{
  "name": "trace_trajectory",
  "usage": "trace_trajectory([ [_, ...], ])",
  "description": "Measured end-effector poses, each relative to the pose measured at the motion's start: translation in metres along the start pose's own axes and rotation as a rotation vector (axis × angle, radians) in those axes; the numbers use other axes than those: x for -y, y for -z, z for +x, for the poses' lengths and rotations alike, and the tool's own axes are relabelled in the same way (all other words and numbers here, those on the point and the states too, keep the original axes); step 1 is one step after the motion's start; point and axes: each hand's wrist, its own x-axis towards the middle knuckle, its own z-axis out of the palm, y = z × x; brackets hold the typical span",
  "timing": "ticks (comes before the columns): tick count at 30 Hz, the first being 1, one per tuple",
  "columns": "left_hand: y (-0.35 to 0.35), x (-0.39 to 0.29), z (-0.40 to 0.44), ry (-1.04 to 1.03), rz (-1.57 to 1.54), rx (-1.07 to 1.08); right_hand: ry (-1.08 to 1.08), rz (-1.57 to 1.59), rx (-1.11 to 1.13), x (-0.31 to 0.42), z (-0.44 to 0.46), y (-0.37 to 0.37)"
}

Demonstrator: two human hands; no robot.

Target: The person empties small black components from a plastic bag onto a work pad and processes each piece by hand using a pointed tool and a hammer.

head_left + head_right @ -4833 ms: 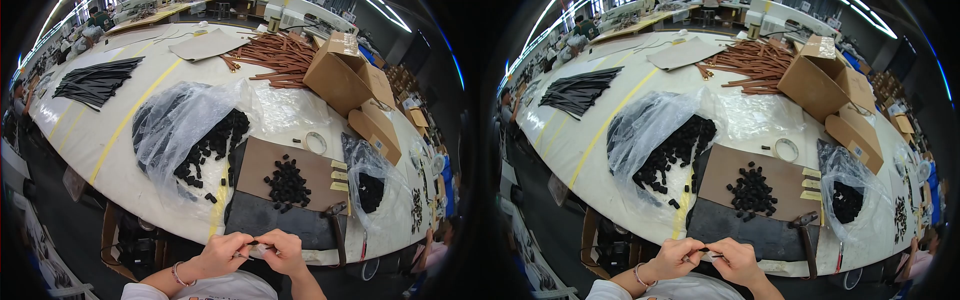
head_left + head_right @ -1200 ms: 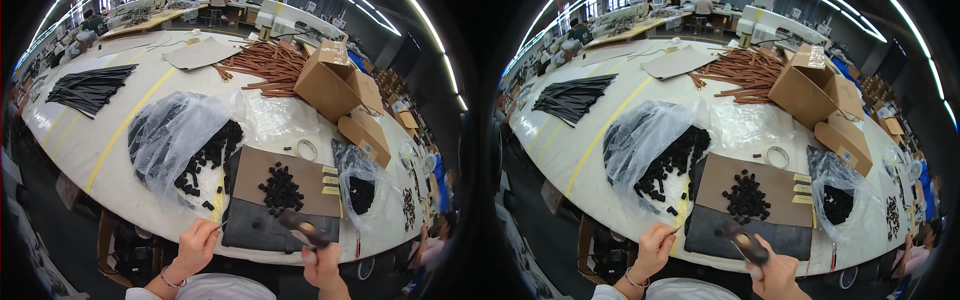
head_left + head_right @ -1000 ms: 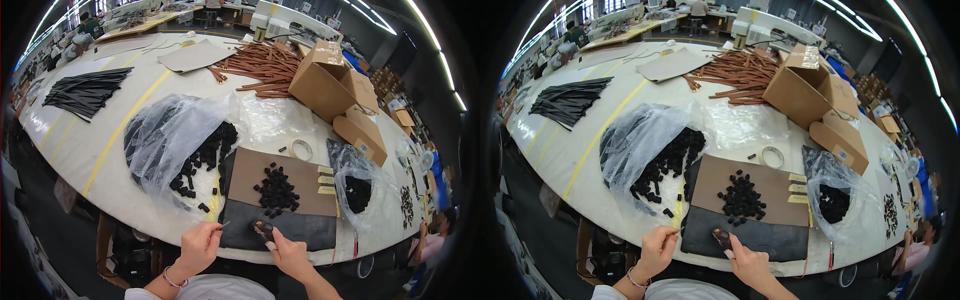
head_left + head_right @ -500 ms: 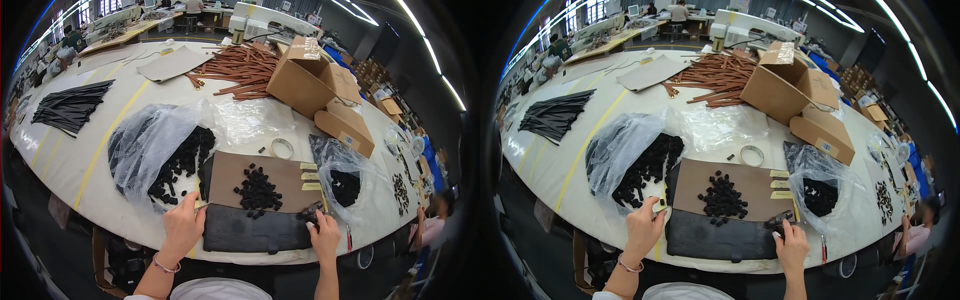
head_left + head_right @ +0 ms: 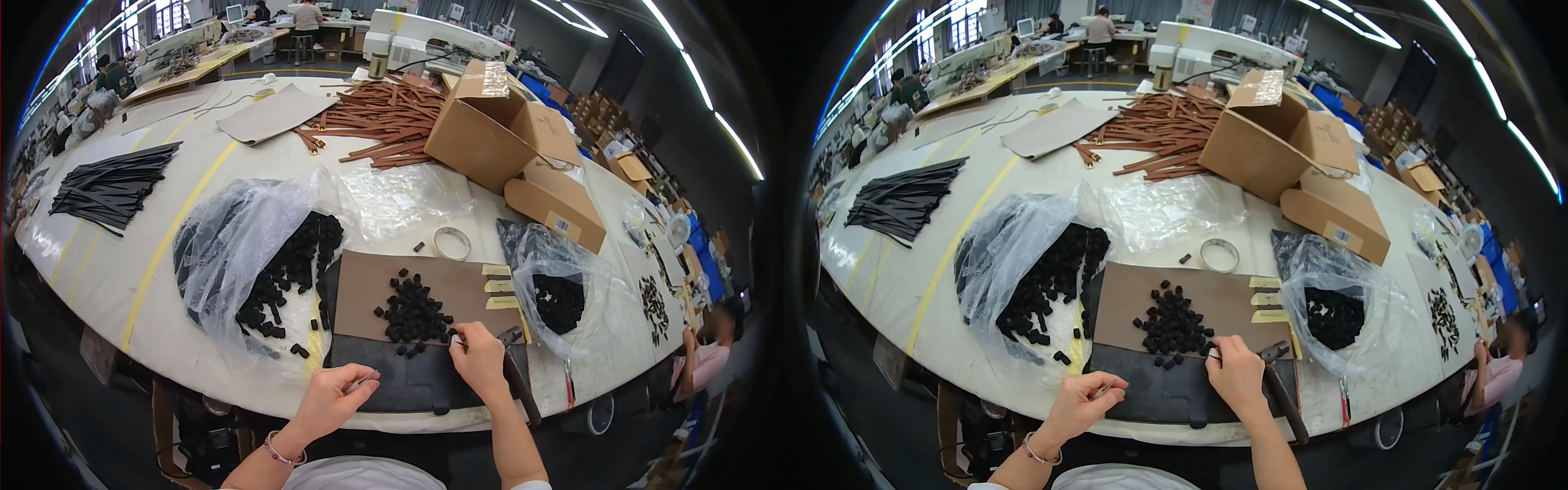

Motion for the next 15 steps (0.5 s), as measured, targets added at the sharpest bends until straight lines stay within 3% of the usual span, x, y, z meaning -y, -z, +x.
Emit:
trace_trajectory([
  [2, -0.008, 0.005, 0.001, 0.139, -0.4, 0.027, -0.37, 0.723, 0.145, 0.021, -0.005, 0.015],
  [3, -0.01, 0.005, 0.001, 0.146, -0.396, 0.021, -0.462, 0.935, 0.219, 0.039, -0.005, 0.025],
  [4, -0.013, 0.004, 0.002, 0.224, -0.627, 0.038, -0.478, 1.029, 0.275, 0.052, -0.01, 0.028],
  [5, -0.016, 0.004, 0.002, 0.299, -0.859, 0.052, -0.405, 1.013, 0.328, 0.06, -0.014, 0.029],
  [8, -0.021, 0.011, 0.0, 0.351, -1.048, 0.033, -0.23, 0.948, 0.348, 0.082, -0.017, 0.029],
  [15, -0.019, 0.025, -0.009, 0.451, -1.217, 0.03, 0.009, 0.814, 0.271, 0.092, -0.017, 0.019],
])
